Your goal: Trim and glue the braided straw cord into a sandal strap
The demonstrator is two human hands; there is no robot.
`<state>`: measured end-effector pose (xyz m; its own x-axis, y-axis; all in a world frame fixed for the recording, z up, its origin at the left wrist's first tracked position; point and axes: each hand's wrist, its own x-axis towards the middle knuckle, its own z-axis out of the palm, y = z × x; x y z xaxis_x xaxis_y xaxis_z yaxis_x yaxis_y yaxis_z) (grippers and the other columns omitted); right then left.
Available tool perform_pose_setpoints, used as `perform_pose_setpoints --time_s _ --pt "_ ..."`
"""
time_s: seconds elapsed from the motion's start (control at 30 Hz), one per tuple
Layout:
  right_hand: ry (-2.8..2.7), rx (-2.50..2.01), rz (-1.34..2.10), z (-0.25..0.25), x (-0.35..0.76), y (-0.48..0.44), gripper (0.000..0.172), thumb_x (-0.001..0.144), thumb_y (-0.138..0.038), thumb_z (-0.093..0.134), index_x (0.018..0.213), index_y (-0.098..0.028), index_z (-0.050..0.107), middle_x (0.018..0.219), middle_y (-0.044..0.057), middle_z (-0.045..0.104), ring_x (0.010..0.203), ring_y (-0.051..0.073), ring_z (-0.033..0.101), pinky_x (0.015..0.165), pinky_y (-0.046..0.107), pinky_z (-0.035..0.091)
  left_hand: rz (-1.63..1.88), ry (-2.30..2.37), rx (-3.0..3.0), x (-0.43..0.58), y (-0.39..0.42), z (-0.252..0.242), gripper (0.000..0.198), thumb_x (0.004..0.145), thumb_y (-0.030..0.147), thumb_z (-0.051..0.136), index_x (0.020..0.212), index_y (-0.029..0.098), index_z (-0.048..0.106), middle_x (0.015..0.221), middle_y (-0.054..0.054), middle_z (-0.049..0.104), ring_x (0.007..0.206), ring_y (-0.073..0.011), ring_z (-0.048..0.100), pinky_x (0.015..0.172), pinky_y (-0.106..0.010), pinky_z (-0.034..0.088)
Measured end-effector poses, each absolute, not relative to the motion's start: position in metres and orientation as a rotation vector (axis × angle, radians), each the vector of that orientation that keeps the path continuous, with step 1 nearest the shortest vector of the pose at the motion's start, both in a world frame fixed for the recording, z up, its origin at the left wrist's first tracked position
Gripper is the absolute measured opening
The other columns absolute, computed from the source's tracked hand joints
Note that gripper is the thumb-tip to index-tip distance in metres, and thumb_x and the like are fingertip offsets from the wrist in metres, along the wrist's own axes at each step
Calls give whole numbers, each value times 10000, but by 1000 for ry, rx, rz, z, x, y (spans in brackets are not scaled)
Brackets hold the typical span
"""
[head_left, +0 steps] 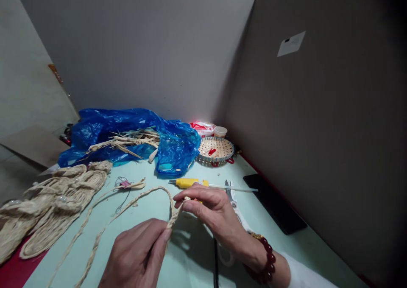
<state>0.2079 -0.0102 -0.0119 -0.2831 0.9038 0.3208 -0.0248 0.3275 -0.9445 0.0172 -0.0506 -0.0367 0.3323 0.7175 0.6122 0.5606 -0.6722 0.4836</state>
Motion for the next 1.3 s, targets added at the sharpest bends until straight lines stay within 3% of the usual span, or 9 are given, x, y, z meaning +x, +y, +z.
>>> perform_pose_setpoints --time_s 0.07,0.2,0.33,0.5,0.73,1.0,1.13,1.2,1.3 --pt "-1561 -844 1112 -12 208 -11 93 844 -236 716 826 -230 807 802 8 768 774 142 653 788 248 485 1198 1181 2335 17 -51 -39 171 943 196 496 807 247 586 627 51 581 516 -115 564 534 -220 439" --pt "-1457 -901 1173 -16 207 -9 90 823 -264 733 770 -219 790 777 8 765 741 138 661 731 235 506 957 1287 1901 22 -51 -36 354 963 367 457 655 232 567 542 48 540 477 -109 515 490 -215 405" --pt "-1375 -909 1240 -22 206 -5 117 826 -323 731 831 -217 781 876 20 781 814 155 694 768 248 537 874 1341 1557 27 -50 -27 328 912 482 491 757 227 629 568 25 610 487 -123 513 469 -219 395" --pt "-1379 -917 1244 -22 206 -6 133 831 -331 725 863 -213 778 900 28 776 835 169 692 799 278 542 896 1398 1637 28 -55 -24 338 914 486 490 707 237 590 565 38 559 480 -120 475 471 -236 356" --pt "-1426 -934 1139 -16 207 -10 102 803 -285 741 742 -214 781 772 16 746 756 160 656 763 278 514 976 1393 1832 28 -60 -31 327 942 428 459 689 241 550 546 60 487 489 -119 480 532 -256 358" --pt "-1462 -966 1160 -19 205 -7 195 856 -363 683 894 -190 765 903 50 767 797 166 671 766 282 540 1021 1451 1815 27 -55 -30 274 921 452 500 758 267 617 599 61 573 546 -125 534 568 -235 386" --pt "-1587 -1052 1040 -10 215 -2 339 961 -466 494 1088 -210 677 953 44 741 811 161 665 749 280 530 1064 1520 1743 24 -54 -28 296 911 486 503 739 264 595 596 62 565 525 -122 510 529 -237 375" --pt "-1690 -1165 903 -4 226 4 355 980 -476 443 1003 -201 667 878 44 720 779 170 648 716 282 493 1054 1539 1602 19 -51 -30 316 899 530 507 764 258 595 605 57 578 527 -122 501 516 -231 377" --pt "-1884 -1420 650 -1 239 12 355 917 -452 556 689 -186 612 661 51 635 636 185 570 608 304 355 1088 1515 1412 10 -41 -34 351 854 581 557 792 241 618 599 46 599 526 -121 503 499 -214 400"
